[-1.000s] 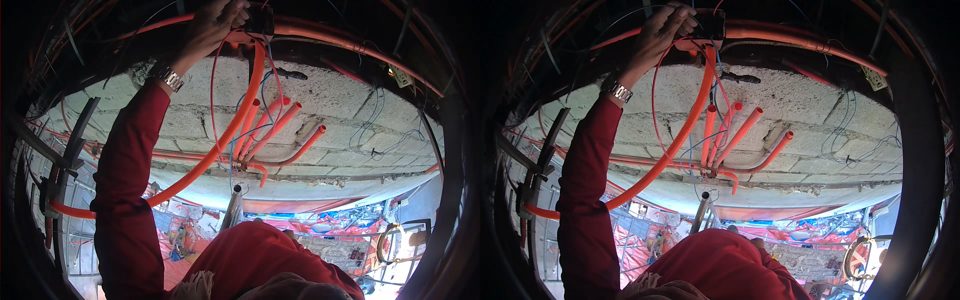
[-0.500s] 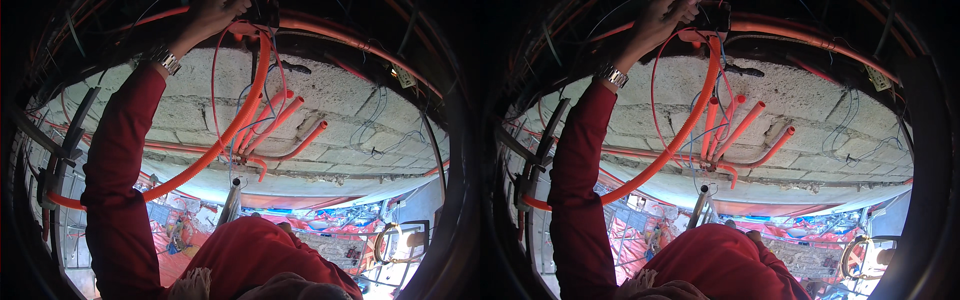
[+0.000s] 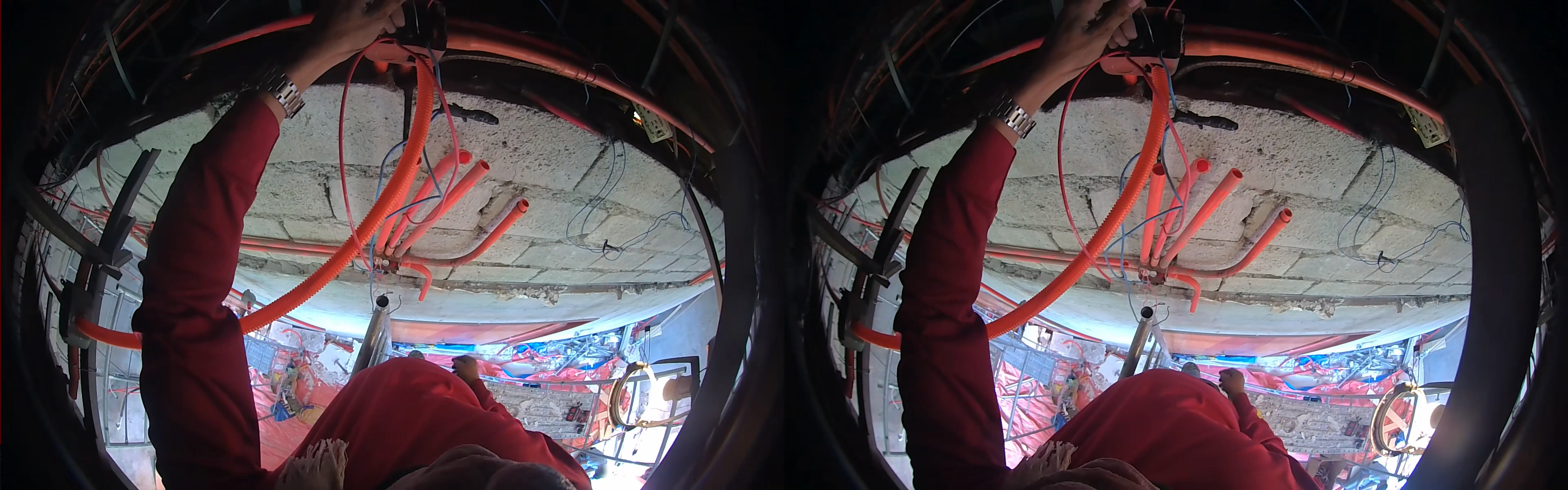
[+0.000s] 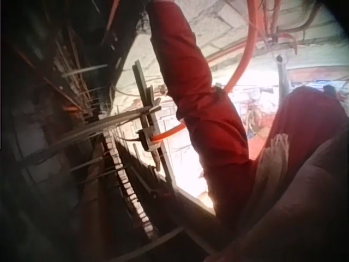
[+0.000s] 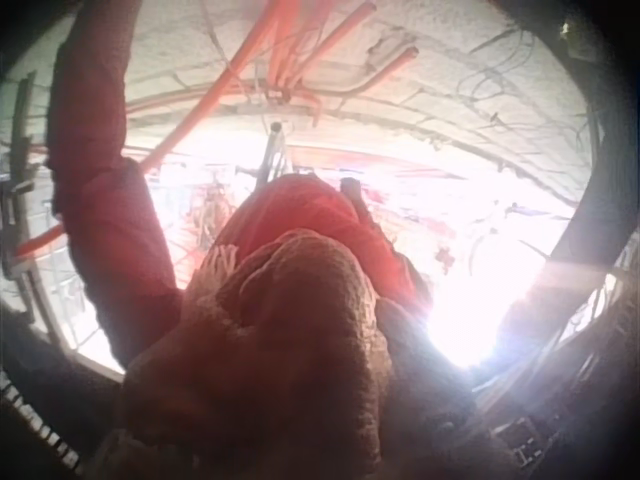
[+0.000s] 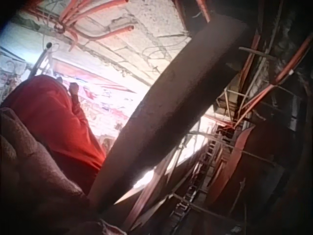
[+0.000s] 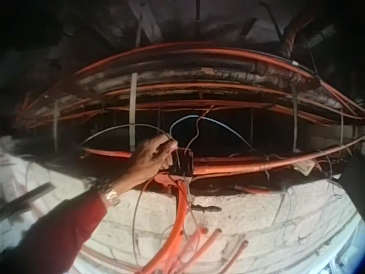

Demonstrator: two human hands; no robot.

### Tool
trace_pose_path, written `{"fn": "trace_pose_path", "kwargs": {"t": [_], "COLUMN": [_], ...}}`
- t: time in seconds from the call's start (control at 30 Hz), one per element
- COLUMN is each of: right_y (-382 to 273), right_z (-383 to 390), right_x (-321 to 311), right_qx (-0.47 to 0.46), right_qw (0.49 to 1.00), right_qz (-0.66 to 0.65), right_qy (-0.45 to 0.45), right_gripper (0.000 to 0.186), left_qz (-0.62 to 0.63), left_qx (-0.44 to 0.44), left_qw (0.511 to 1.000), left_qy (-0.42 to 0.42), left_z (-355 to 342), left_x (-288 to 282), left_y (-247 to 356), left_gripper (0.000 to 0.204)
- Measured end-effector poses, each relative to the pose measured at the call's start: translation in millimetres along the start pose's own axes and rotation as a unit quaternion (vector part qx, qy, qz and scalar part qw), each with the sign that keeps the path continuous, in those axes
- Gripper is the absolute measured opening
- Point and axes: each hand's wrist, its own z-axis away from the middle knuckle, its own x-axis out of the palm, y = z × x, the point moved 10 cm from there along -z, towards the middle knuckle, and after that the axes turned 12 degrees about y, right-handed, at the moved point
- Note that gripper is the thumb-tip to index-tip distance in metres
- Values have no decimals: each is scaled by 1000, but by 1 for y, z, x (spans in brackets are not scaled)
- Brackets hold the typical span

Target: The person pulls electrical wires through red conduits on a ceiling and uses wire cutters to trim a wire.

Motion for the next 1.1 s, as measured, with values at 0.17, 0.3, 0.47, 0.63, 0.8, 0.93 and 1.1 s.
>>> {"fn": "trace_pose_path", "kwargs": {"t": [0.17, 0.3, 0.47, 0.63, 0.8, 0.93, 1.1], "right_y": [-125, -240, -308, -337, -438, -579, -658], "right_z": [-21, -10, 13, 47, 123, 254, 399], "right_x": [-20, -28, -15, 14, 15, -2, -22], "right_qx": [-141, -225, -252, -275, -359, -585, -821], "right_qw": [988, 970, 961, 952, 905, 720, 445], "right_qz": [-54, -89, -119, -106, -90, 27, 44], "right_qy": [32, 20, -6, -76, -213, -371, -355], "right_gripper": [23, 24, 24, 22, 18, 22, 38], "left_qz": [8, 7, 9, 38, 67, 69, 88], "left_qx": [-35, -37, -18, -52, -36, -37, 18], "left_qw": [999, 999, 999, 997, 996, 997, 995], "left_qy": [-11, -31, -41, -50, -36, 8, 42], "left_z": [-7, -17, -15, -6, -7, 0, 2], "left_x": [4, 6, 11, 7, 15, 12, 3], "left_y": [19, 27, 29, 21, 16, 2, -3], "left_gripper": [35, 34, 34, 33, 31, 30, 32]}}
